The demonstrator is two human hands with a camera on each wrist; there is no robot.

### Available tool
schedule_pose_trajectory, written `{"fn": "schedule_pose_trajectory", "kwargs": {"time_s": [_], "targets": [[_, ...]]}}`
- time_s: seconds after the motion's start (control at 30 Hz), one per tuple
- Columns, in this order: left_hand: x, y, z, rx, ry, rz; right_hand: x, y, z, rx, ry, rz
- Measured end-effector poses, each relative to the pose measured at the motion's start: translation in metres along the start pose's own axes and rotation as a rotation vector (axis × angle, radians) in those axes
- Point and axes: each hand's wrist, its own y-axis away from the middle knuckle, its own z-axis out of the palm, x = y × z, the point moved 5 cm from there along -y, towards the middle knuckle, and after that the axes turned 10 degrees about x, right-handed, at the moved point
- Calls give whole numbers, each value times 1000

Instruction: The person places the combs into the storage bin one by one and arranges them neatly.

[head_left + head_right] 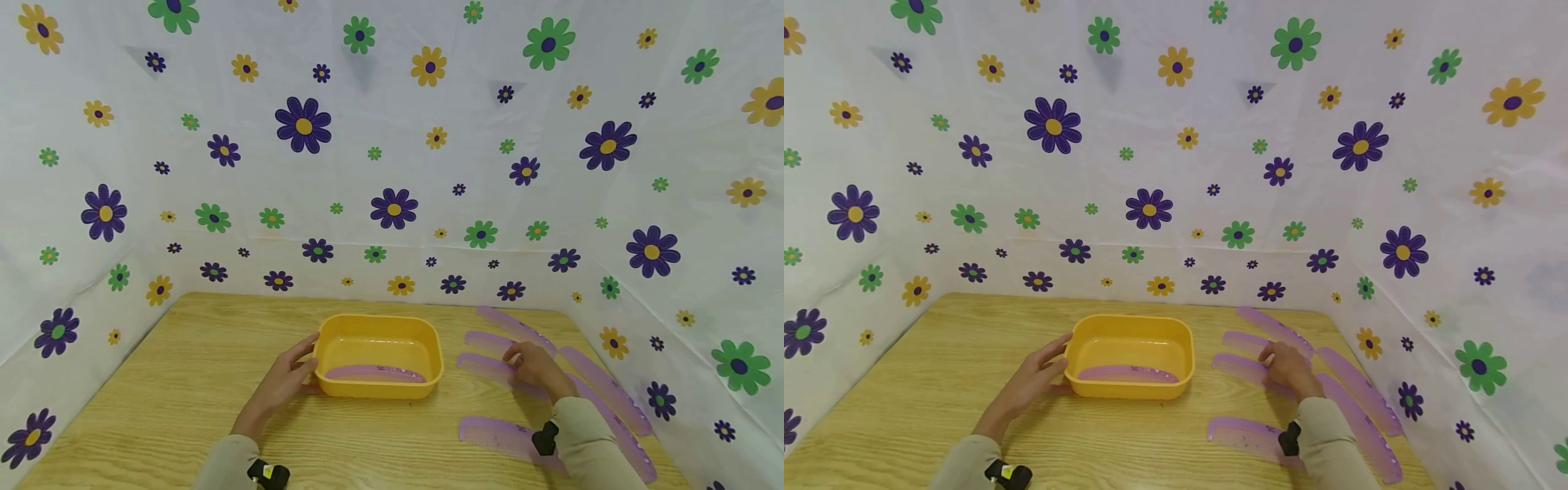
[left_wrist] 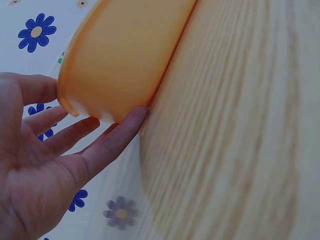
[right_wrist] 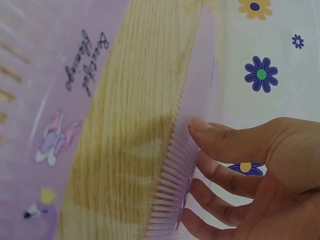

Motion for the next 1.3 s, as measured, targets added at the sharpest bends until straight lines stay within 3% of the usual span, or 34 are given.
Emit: {"fn": "schedule_pose_trajectory", "kwargs": {"time_s": [0.37, 0.93, 1.3], "targets": [[0, 0, -1, 4, -7, 0, 2, 0, -2, 2, 7, -18], [-1, -1, 0, 4, -6, -1, -3, 0, -12, -48, -145, -7], [1, 1, 0, 11, -12, -5, -14, -5, -21, -72, -120, -112]]}}
